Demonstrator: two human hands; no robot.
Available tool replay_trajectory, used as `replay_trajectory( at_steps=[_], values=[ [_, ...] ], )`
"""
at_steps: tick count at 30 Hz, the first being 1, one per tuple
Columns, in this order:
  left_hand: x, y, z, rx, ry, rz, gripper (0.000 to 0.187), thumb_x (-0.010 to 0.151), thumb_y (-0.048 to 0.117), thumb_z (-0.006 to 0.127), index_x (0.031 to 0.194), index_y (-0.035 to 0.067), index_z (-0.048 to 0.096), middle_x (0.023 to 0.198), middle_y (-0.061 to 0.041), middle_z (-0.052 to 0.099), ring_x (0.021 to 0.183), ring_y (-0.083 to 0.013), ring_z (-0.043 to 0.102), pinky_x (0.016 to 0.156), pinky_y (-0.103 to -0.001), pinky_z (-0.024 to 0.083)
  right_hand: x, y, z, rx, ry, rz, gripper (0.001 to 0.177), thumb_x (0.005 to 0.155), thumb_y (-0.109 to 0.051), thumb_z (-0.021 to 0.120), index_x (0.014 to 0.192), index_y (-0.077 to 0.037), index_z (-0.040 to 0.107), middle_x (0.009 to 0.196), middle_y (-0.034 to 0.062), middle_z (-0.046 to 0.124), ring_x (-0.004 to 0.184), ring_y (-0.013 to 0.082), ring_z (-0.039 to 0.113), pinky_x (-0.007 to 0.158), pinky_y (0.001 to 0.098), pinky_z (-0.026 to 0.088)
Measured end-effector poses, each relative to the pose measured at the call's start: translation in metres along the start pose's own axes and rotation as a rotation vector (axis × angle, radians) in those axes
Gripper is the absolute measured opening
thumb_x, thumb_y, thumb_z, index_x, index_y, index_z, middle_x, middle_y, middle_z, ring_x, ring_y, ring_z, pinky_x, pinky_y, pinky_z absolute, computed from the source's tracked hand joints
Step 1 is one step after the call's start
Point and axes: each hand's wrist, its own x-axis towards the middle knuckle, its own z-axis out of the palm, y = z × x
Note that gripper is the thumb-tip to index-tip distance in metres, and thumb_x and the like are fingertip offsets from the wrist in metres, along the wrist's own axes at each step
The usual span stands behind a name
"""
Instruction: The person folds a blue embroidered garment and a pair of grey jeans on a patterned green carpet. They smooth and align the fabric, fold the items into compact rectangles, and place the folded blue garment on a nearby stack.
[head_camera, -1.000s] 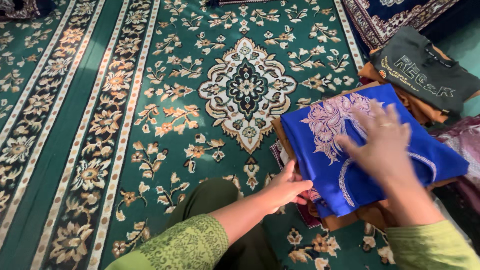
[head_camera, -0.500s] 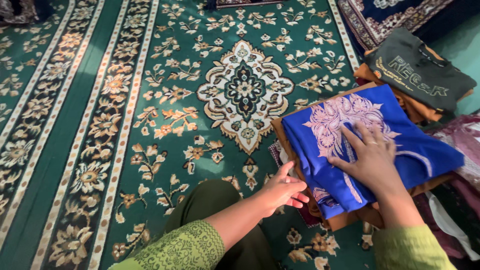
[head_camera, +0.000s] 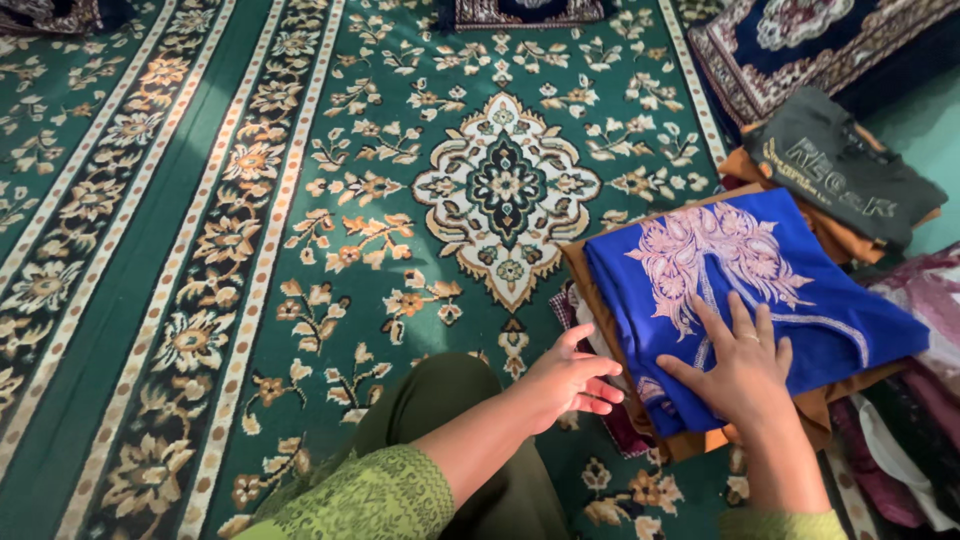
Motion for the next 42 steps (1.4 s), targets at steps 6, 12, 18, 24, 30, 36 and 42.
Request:
replay_trajectory(
  at_steps=[6,12,18,24,30,36,42],
  values=[
    [-0.036,0.025,-0.036,-0.137,0.021,0.071,0.088,0.094,0.019,0.064,0.165,0.014,0.013,0.120,-0.013,0.065,0.087,-0.0243,0.072,0.073,-0.040,0.060,-0.014,-0.096,-0.014,0.209,0.193,-0.260,0.086,0.072,-0.060,0.076,0.149,-0.031,0.051,0.160,0.0167,0.040,0.148,0.0441,0.030,0.111,0.0697,0.027],
    [-0.117,0.048,-0.143,-0.316,0.106,0.290,0.084,0.098,0.020,0.064,0.165,0.015,0.014,0.122,-0.015,0.062,0.088,-0.0254,0.071,0.075,-0.041,0.060,-0.005,-0.246,0.001,0.276,0.060,-0.559,0.075,0.076,-0.056,0.075,0.145,-0.032,0.055,0.158,0.0141,0.042,0.151,0.0417,0.029,0.111,0.0692,0.025],
    [-0.298,0.035,-0.282,-0.423,0.439,0.617,0.079,0.100,0.022,0.062,0.165,0.015,0.019,0.125,-0.012,0.066,0.090,-0.0231,0.072,0.076,-0.040,0.058,-0.032,-0.439,0.061,0.275,-0.117,-1.030,0.073,0.079,-0.065,0.069,0.144,-0.033,0.056,0.158,0.0120,0.044,0.146,0.0399,0.037,0.115,0.0603,0.035],
    [-0.527,-0.023,-0.400,-0.545,0.887,1.017,0.066,0.098,0.020,0.062,0.155,0.014,0.032,0.116,-0.010,0.069,0.094,-0.0253,0.069,0.078,-0.043,0.058,-0.068,-0.584,0.174,0.128,-0.168,-1.393,0.063,0.086,-0.063,0.066,0.141,-0.032,0.060,0.155,0.0093,0.049,0.146,0.0369,0.039,0.113,0.0638,0.035],
    [-0.696,-0.183,-0.503,-0.590,1.702,1.003,0.058,0.091,0.016,0.066,0.144,0.010,0.045,0.118,-0.012,0.064,0.100,-0.0230,0.064,0.075,-0.041,0.058,-0.104,-0.597,0.300,-0.037,-0.279,-1.322,0.066,0.079,-0.059,0.070,0.139,-0.032,0.062,0.157,0.0080,0.051,0.144,0.0309,0.048,0.108,0.0558,0.045],
    [-0.803,-0.321,-0.495,0.209,2.624,-0.289,0.101,0.065,0.031,0.090,0.149,0.005,0.039,0.156,-0.030,0.033,0.142,-0.0446,0.031,0.112,-0.050,0.032,-0.093,-0.587,0.328,0.148,-0.250,-1.415,0.061,0.074,-0.051,0.075,0.131,-0.029,0.069,0.143,0.0115,0.062,0.133,0.0310,0.059,0.111,0.0464,0.048],
    [-0.839,-0.310,-0.518,0.645,2.567,-0.011,0.083,0.083,0.034,0.079,0.152,0.002,0.045,0.145,-0.025,0.055,0.139,-0.0450,0.047,0.118,-0.049,0.039,-0.106,-0.592,0.308,0.176,-0.136,-1.411,0.053,0.070,-0.044,0.078,0.121,-0.032,0.073,0.132,0.0057,0.069,0.121,0.0243,0.066,0.108,0.0414,0.051]
  ],
)
